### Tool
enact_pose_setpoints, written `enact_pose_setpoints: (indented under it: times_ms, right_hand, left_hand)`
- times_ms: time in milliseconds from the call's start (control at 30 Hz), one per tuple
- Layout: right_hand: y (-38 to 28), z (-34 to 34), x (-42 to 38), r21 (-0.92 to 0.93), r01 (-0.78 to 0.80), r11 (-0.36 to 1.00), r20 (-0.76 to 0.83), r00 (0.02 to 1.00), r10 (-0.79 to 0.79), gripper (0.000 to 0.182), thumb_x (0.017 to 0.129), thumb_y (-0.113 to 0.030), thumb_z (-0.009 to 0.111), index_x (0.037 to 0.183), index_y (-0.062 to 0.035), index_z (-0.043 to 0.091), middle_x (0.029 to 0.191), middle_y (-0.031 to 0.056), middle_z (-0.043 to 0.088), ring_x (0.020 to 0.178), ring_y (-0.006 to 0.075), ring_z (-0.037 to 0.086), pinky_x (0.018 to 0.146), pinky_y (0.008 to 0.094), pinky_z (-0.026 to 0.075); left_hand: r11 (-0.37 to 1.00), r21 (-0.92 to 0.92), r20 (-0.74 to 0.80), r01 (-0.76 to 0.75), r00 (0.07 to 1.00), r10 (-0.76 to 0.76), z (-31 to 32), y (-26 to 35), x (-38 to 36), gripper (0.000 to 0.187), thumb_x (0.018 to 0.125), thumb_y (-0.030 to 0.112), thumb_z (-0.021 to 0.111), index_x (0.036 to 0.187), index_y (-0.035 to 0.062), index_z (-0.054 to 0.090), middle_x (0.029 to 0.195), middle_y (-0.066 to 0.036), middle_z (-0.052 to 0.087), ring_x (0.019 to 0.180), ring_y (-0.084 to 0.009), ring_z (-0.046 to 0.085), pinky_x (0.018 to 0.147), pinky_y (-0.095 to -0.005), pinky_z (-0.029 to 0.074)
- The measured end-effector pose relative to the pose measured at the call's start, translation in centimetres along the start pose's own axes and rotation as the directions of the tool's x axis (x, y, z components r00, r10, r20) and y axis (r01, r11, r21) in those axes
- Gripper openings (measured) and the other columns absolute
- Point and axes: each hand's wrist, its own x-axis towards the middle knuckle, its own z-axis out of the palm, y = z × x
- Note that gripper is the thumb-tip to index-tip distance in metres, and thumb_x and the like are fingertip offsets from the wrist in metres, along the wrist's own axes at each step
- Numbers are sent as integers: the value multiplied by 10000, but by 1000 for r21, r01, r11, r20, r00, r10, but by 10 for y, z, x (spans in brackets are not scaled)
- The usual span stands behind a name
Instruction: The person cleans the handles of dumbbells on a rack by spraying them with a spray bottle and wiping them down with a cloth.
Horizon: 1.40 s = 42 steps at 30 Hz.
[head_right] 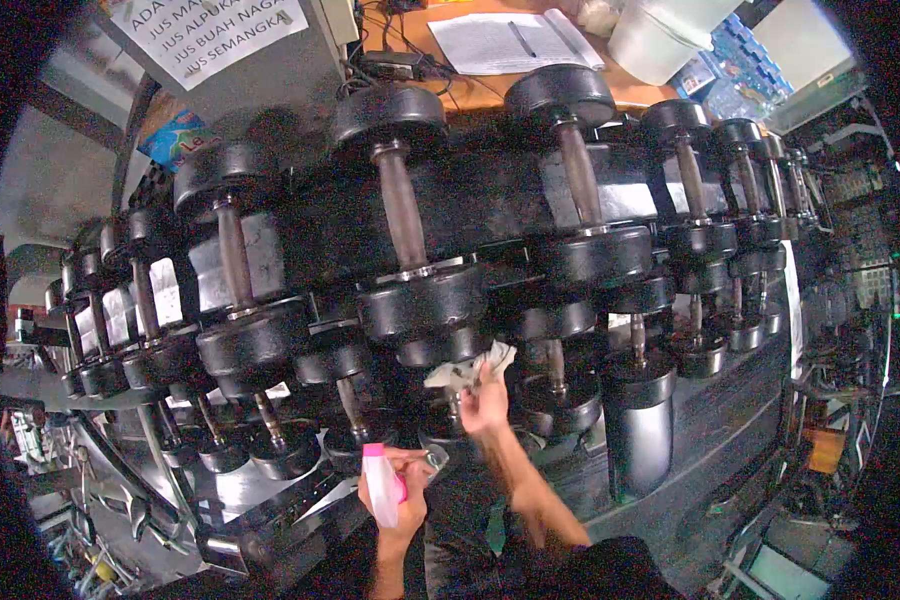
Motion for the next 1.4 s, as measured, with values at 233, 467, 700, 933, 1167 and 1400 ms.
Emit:
enact_pose_setpoints:
  times_ms: [233,467,700,933,1167,1400]
  right_hand:
    - [57,26,-41,-385,-453,804,184,816,547,278,948,-229,469,1140,-61,579,1026,59,644,915,184,617,823,351,509]
    - [110,8,93,168,-470,866,432,825,364,244,800,-187,695,1008,-91,611,989,55,654,924,248,617,880,385,496]
    - [-2,-7,16,-47,-438,898,268,860,434,355,957,-128,337,1235,33,490,1211,165,576,1079,277,589,971,392,483]
    - [-60,-23,-19,-62,354,933,82,934,-348,322,956,-316,449,1082,-75,622,937,-4,638,780,112,605,664,249,506]
    - [0,20,-12,-421,709,-565,885,184,-428,311,614,-45,655,911,-136,669,1026,75,611,1091,321,537,899,461,432]
    - [23,84,1,122,684,-720,917,199,345,245,804,-179,545,1027,-182,647,1141,6,610,1075,204,563,949,401,410]
  left_hand:
    - [988,151,-152,-45,986,68,-9,-10,1,160,836,69,628,906,-13,510,689,-102,655,683,-224,677,652,-315,531]
    - [982,139,-149,-131,977,152,-8,-2,9,160,843,95,637,848,-9,515,716,-103,657,633,-225,669,603,-310,521]
    - [989,116,-130,-86,986,101,-7,-1,6,110,818,12,630,869,-13,536,706,-95,653,590,-171,654,542,-271,501]
    - [984,121,-77,-131,987,141,-5,-5,4,128,796,11,656,863,4,548,723,-97,664,589,-163,654,549,-268,503]
    - [983,122,-93,-139,984,150,-6,-15,-1,112,808,29,645,843,7,541,724,-102,664,654,-211,680,592,-293,528]
    - [970,59,-52,-235,970,238,-2,-12,-3,102,822,19,616,856,-8,524,697,-98,655,705,-243,692,674,-312,550]
